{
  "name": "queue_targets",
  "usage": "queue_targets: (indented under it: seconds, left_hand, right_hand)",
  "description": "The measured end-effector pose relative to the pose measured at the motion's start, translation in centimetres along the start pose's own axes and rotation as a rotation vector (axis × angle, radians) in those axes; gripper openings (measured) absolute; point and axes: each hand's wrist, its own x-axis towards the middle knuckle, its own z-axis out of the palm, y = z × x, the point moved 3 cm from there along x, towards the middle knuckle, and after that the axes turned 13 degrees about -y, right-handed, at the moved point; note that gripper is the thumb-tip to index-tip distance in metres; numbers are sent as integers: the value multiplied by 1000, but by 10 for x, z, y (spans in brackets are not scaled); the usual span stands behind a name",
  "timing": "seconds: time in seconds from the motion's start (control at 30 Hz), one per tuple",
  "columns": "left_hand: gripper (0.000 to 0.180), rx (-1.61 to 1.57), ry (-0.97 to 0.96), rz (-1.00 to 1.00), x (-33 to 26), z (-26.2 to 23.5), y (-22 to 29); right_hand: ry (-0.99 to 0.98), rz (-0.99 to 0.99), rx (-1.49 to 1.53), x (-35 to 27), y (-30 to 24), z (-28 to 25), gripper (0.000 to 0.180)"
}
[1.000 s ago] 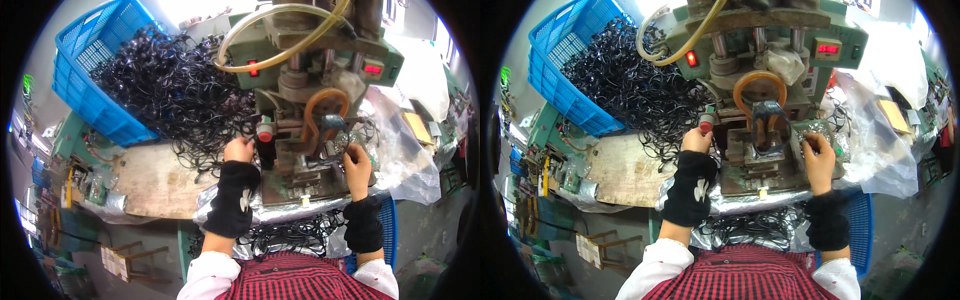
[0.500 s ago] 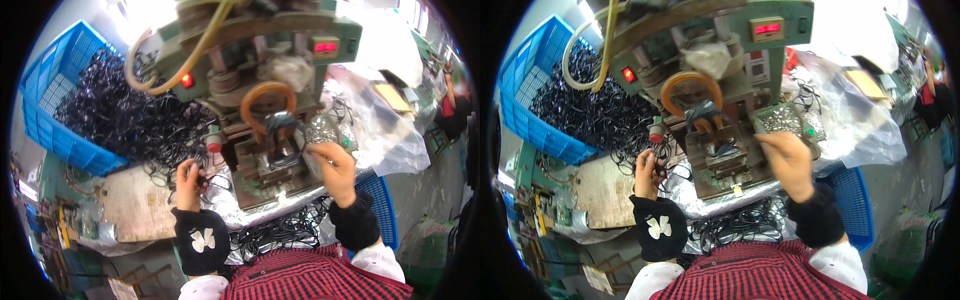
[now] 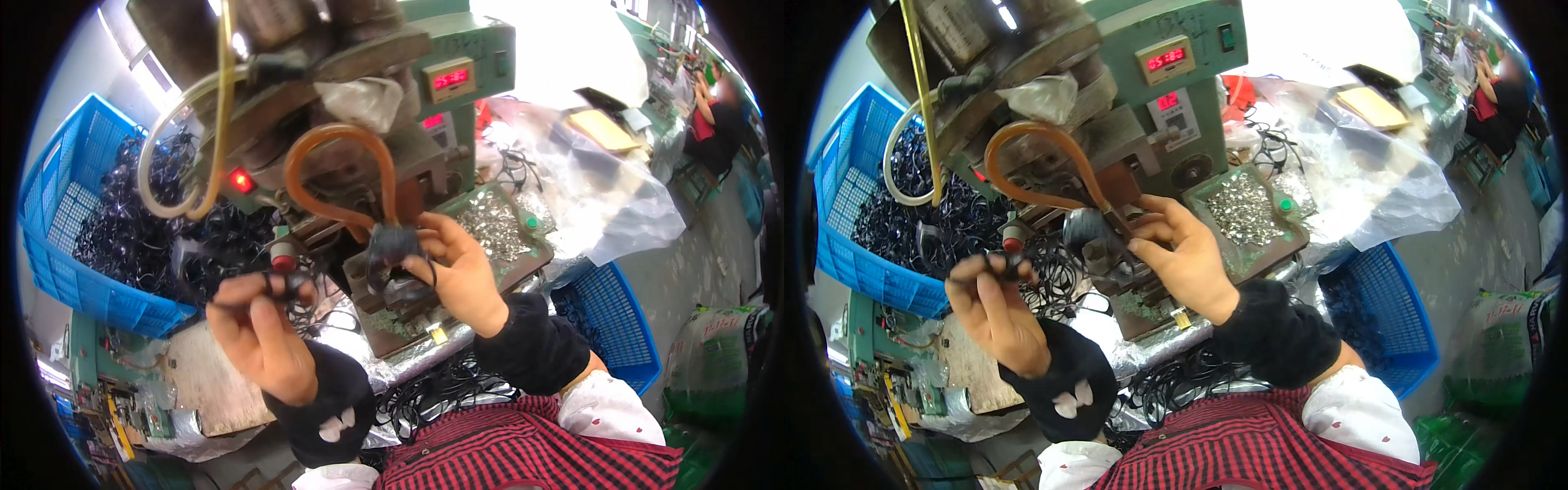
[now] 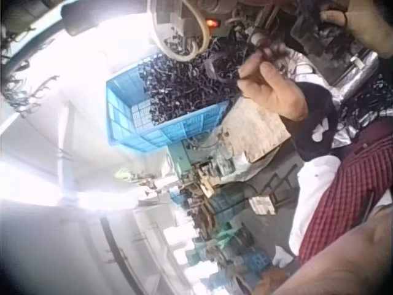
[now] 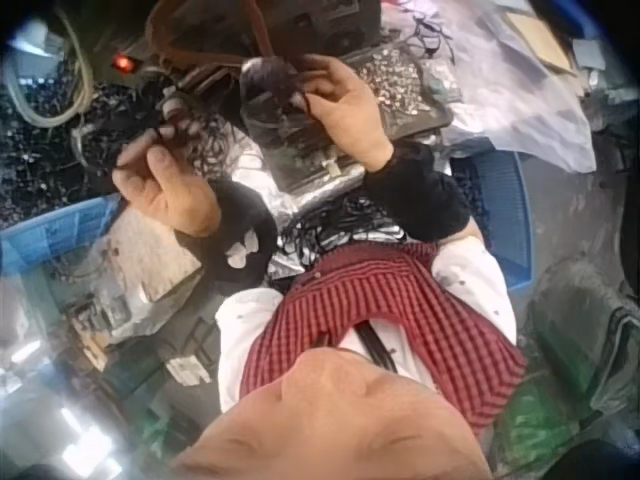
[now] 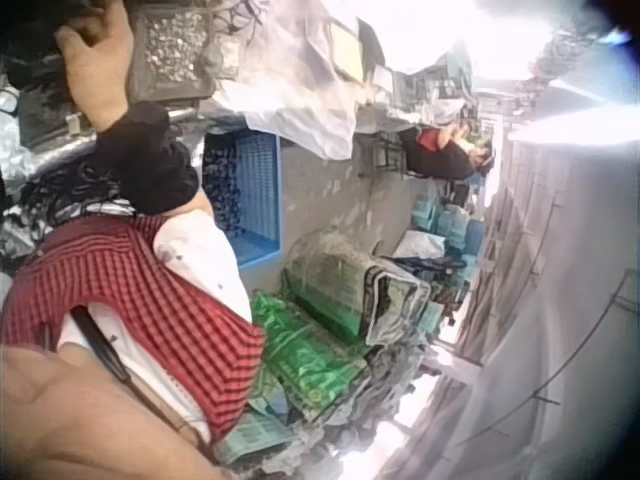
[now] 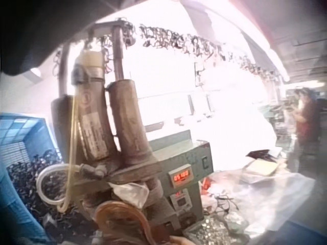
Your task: The person repeatedly picks up small black plastic components and metal pins from a workbench, inserts them into a machine, and presses a button to process them. The processed components are then placed into a blue basket.
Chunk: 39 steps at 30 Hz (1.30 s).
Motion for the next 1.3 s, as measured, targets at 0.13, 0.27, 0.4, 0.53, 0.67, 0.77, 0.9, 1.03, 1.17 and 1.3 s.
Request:
queue_targets:
  seconds: [0.13,0.27,0.4,0.53,0.67,0.77,0.9,1.03,1.17,1.3]
  left_hand:
    - [9,16,-23,-45,4,4,4]
    - [7,104,-116,-231,-17,32,8]
    - [12,47,-276,-397,-15,61,0]
    - [9,69,-279,-391,-10,59,-5]
    - [10,113,-373,-326,-9,54,-5]
    - [10,105,-397,-306,-3,62,-5]
    - [19,229,-334,-203,-24,54,1]
    - [23,561,-220,-37,-76,21,8]
    - [11,758,170,-227,-73,-63,5]
    - [9,678,-4,-544,-51,-86,-18]
  right_hand:
    - [-50,-43,-128,-14,-17,9,53]
    - [-42,-195,-860,-10,-23,-40,34]
    - [276,56,-1624,-25,29,-124,19]
    - [221,-109,-1470,-11,28,-128,15]
    - [281,-86,-1383,-12,38,-140,10]
    - [309,-205,-1447,-15,33,-143,11]
    - [286,-196,-1441,-8,34,-125,12]
    - [343,-245,-1352,-19,28,-116,9]
    - [376,-143,-1157,-31,20,-118,9]
    - [359,-82,-921,-18,22,-105,10]
